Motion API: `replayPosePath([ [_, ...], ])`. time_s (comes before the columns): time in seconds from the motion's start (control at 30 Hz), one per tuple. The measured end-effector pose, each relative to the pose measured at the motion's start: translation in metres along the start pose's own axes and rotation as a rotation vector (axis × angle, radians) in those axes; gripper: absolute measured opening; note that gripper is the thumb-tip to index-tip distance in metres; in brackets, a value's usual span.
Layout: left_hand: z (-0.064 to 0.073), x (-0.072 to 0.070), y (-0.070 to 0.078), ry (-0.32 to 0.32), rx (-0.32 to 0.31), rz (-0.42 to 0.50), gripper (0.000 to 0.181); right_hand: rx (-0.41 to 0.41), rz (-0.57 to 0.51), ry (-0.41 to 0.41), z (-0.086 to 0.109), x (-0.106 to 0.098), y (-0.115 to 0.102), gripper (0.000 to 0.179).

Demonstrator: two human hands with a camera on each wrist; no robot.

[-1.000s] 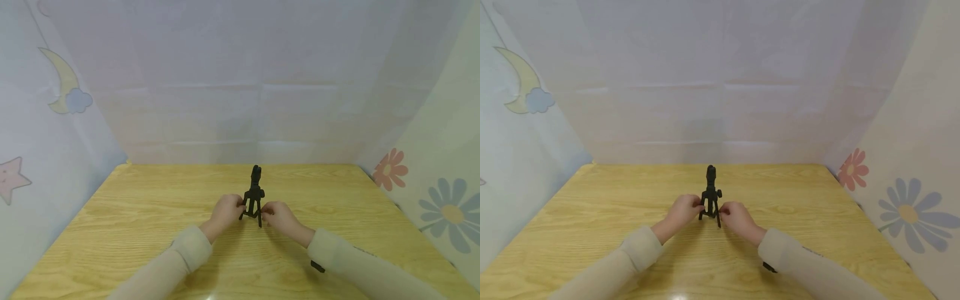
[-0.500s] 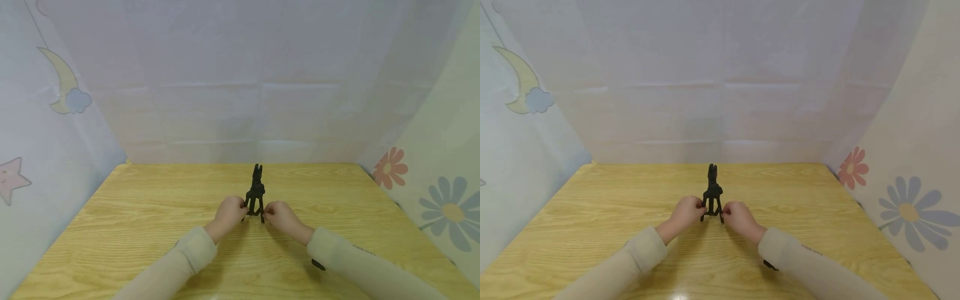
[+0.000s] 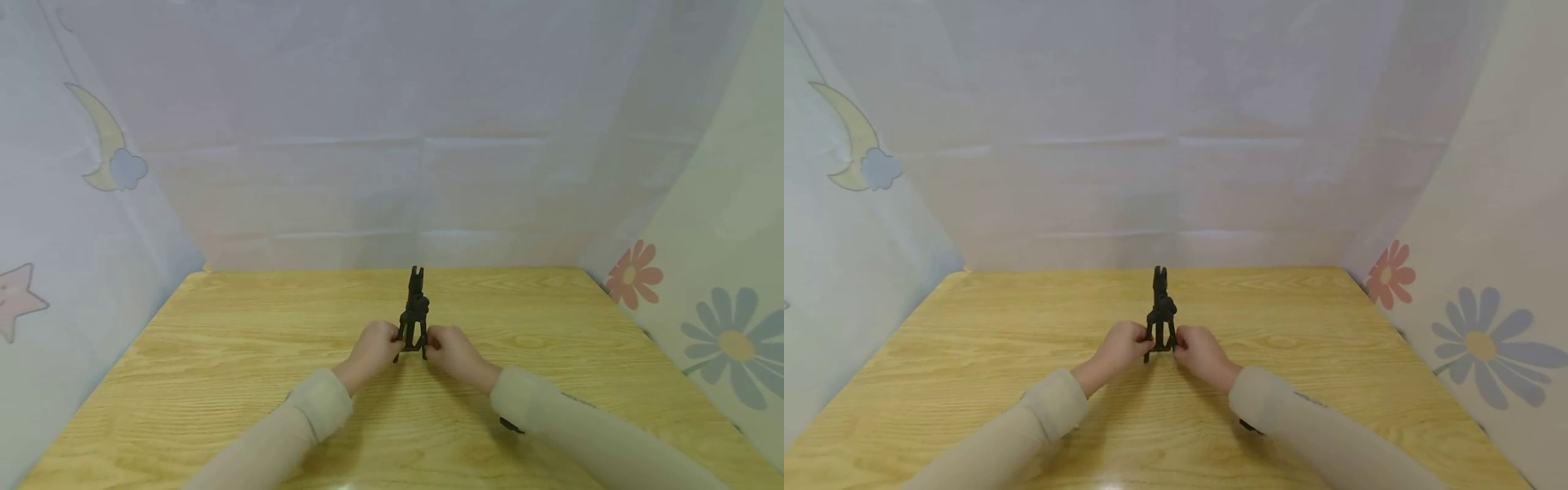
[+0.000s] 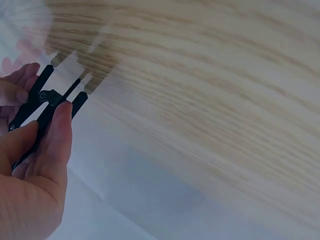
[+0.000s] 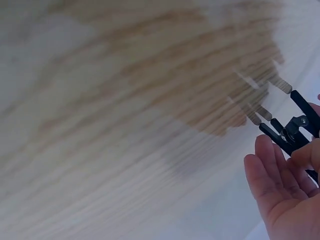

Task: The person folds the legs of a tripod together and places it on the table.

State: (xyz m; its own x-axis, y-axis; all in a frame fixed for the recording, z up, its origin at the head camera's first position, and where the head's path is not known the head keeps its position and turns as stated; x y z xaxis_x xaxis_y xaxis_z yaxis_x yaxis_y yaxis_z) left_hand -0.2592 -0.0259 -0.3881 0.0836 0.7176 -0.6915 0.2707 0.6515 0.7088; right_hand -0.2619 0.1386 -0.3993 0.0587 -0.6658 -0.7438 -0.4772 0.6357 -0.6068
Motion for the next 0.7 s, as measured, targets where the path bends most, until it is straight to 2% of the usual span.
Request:
replayPosePath([
  [0.13, -0.0019, -0.0002, 0.0002, -0.017, 0.035, -0.016, 0.016, -0.045, 0.017, 0.021, 0.0006, -0.001, 0.0008, 0.017],
  [0.33, -0.0056, -0.0011, -0.0024, -0.058, 0.071, -0.008, 0.015, -0.045, 0.044, 0.042, -0.0007, -0.0006, 0.0007, 0.013],
  [0.53, -0.0058, -0.0052, -0.0066, -0.089, 0.077, -0.004, 0.015, -0.047, 0.029, 0.027, -0.0041, 0.0042, -0.0006, 0.01],
  [0.7, -0.0032, -0.0075, -0.009, -0.09, 0.074, 0.001, 0.015, -0.065, 0.017, 0.015, -0.006, 0.0063, -0.0034, 0.01],
])
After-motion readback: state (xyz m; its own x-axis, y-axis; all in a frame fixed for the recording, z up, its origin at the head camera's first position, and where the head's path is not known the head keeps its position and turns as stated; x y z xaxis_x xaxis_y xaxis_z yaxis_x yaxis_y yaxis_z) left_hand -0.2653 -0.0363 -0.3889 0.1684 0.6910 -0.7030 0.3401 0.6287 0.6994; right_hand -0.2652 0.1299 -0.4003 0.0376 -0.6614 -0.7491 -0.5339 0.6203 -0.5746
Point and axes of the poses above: each hand's wrist, its own z-axis away from the middle knuckle, its own x-axis out of the palm, y = z × x, the point moved 3 cm from there along -z, towards the middle knuckle, and after that the axes turned 5 degrees about y, right-handed, at the moved point
